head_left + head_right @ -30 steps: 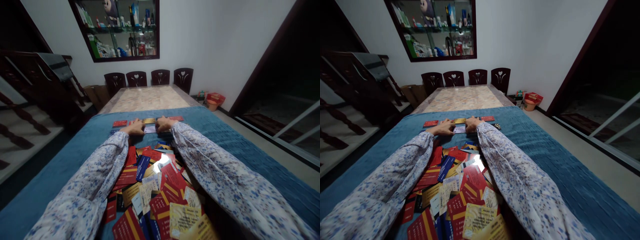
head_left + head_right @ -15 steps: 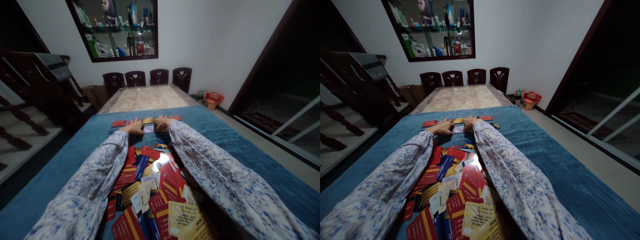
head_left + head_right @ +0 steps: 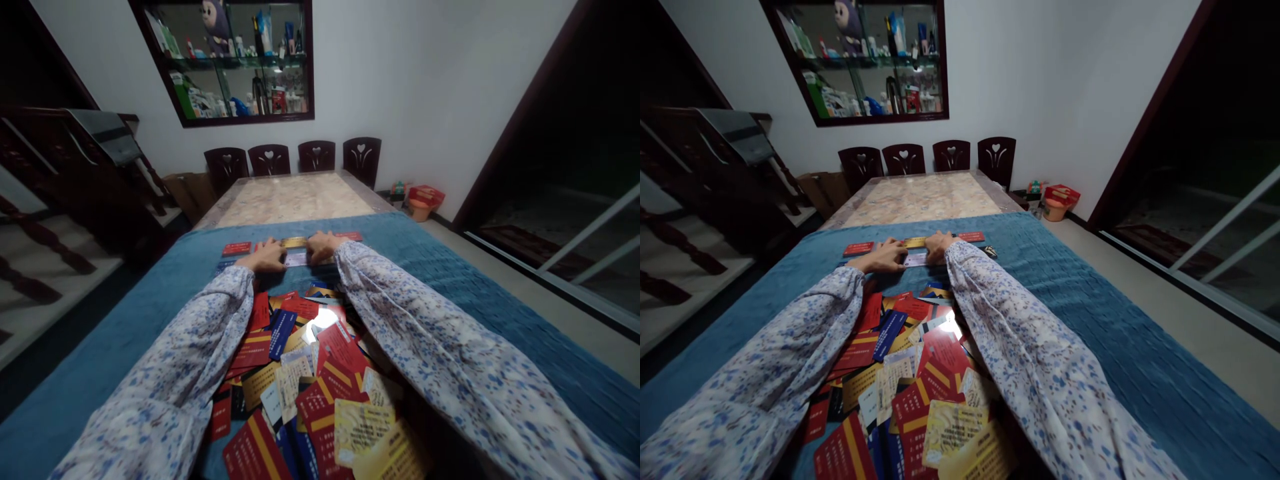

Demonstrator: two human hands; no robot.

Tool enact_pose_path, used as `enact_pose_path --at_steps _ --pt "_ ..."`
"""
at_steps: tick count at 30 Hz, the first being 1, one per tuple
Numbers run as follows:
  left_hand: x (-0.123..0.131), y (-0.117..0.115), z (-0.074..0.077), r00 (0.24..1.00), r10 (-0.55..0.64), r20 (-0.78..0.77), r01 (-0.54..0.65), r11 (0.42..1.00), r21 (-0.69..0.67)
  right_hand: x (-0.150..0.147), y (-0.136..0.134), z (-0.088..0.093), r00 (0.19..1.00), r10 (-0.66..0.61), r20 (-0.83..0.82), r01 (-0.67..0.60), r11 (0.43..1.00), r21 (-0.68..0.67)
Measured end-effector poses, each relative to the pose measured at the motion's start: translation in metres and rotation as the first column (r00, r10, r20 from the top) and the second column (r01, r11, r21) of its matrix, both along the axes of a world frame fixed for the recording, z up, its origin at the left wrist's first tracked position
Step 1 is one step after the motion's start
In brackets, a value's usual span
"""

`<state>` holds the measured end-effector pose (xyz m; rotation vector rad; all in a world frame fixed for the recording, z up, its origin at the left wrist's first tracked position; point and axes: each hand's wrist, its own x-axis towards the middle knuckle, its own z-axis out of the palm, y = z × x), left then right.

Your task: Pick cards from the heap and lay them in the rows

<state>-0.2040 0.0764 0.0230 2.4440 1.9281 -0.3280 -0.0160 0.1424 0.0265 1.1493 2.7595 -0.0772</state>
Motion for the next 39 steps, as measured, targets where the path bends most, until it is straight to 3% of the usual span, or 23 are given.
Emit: enact_pose_path --at_steps 8,20,28,39 --pt "0.006 -0.01 0.003 0.995 -0.073 0.074 0.061 0.987 0.149 0.022 -0.017 0.022 0.999 0.053 0.009 -0.054 0.988 0.147" --pt "0.039 -0.034 0.002 0.951 -0.25 0.184 0.208 0.953 0.221 0.087 -0.056 0.026 0.994 0.054 -0.098 -0.033 0.978 0.204" --pt "0.079 -0.054 0.003 0.921 -0.328 0.21 0.289 0.937 0.194 0.125 -0.076 0.012 0.996 0.037 -0.087 -0.021 0.984 0.176" --pt "0.12 -0.061 -0.003 0.89 -0.422 0.175 0.393 0.902 0.18 0.157 -0.084 -0.018 0.992 0.01 -0.128 0.009 0.99 0.141"
